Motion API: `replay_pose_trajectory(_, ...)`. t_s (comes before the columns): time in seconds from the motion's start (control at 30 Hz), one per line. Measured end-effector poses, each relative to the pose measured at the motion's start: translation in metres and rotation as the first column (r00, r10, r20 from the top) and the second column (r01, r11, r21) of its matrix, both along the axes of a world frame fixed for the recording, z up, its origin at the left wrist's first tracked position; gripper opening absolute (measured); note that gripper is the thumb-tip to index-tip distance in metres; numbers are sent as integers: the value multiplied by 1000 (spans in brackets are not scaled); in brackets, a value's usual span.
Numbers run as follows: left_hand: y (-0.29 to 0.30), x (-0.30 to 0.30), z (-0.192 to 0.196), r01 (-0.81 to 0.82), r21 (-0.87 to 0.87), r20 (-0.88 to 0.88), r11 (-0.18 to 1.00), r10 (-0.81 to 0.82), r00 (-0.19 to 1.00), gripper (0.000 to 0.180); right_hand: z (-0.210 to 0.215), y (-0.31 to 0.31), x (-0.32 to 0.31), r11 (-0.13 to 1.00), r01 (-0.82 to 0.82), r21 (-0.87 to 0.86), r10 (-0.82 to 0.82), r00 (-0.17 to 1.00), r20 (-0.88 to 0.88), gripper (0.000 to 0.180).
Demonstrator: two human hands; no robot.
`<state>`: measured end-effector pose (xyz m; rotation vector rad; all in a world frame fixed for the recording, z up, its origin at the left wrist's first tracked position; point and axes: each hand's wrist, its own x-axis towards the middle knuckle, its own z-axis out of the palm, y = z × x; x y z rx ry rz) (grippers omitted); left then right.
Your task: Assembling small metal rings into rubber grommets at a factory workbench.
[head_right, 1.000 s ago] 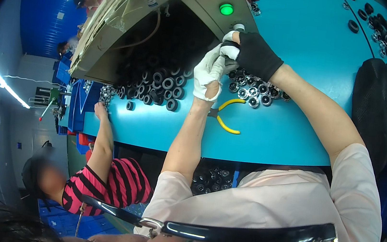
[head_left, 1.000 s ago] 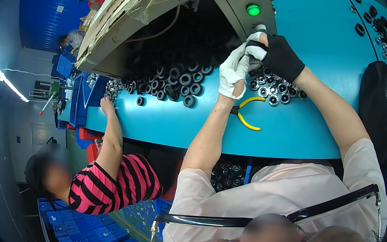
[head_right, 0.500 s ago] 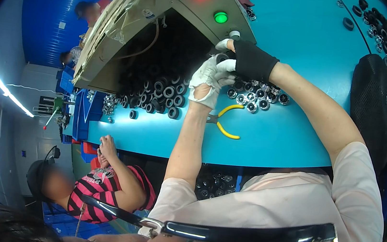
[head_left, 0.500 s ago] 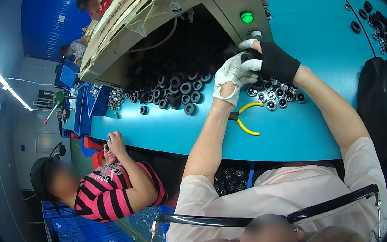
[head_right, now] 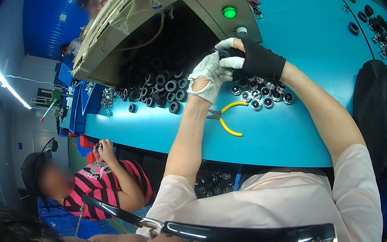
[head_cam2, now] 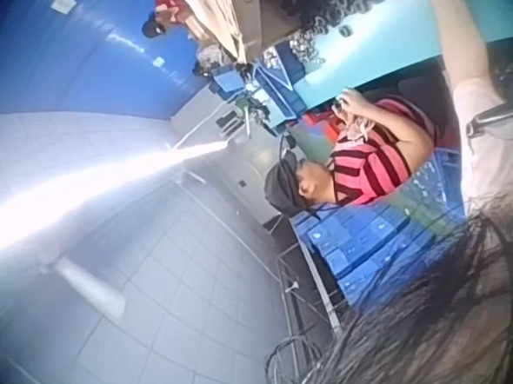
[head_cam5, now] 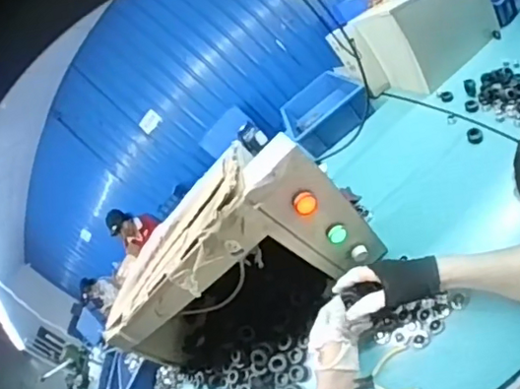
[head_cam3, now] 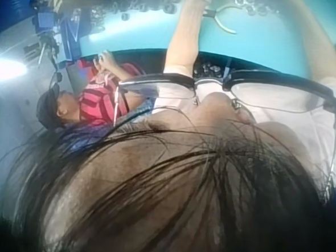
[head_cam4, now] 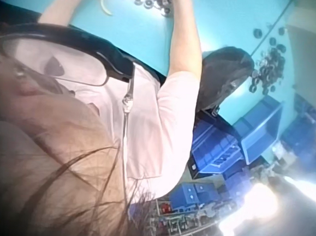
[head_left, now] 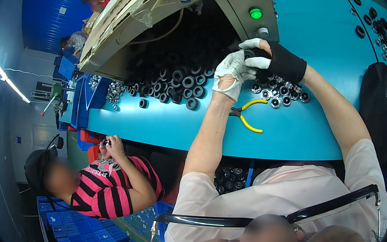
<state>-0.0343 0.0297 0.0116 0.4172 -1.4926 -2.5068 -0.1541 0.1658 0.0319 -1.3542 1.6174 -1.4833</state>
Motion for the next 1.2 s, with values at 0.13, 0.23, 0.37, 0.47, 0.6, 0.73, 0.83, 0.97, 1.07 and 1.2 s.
replay_pose_trajectory(0.13, 9, 0, 1, 79, 124, -66, 989, -71, 995, 21, 5, 4, 0, 998, -56, -29, 55, 998, -30, 44)
replay_pose_trajectory(0.23, 11, 1, 4, 68, 234, -40, 970, -60, 997, 28, 15, 5, -3, 997, -49, -58, 37, 982, -185, 51)
replay_pose_trajectory(0.37, 4, -2, 5, -27, 62, -149, 998, 36, 988, 24, 35, 20, -24, 981, 127, 146, -107, 985, -136, 41)
replay_pose_trajectory(0.47, -2, -4, 12, -221, 89, -9, 971, 222, 975, 23, 39, 35, -39, 953, 151, 262, -113, 981, -155, 28)
replay_pose_trajectory(0.6, 0, 31, 43, -81, 4, -97, 997, 82, 992, 30, 25, 41, -50, 782, 357, 511, 17, 808, -589, 35)
replay_pose_trajectory(0.73, -9, 127, 82, 491, -409, 89, 769, -502, 861, 15, -4, 27, -53, 796, 352, 493, 66, 758, -649, 46)
replay_pose_trajectory(0.83, -8, 202, 70, 775, -242, 713, 584, -435, 551, 24, -22, 18, -53, 866, 237, 440, 137, 734, -665, 30)
replay_pose_trajectory(0.97, -9, 248, 62, 824, -112, 961, 555, -149, 232, 40, -15, 15, -54, 889, 200, 413, 107, 785, -610, 31)
replay_pose_trajectory(1.07, -21, 229, 73, 697, -294, 874, 654, -111, 473, 33, -2, 17, -50, 852, 283, 441, -49, 881, -471, 31)
replay_pose_trajectory(1.2, -55, 136, 65, 374, -624, 436, 686, -93, 895, 30, -1, 11, -49, 854, 270, 445, -19, 870, -493, 36)
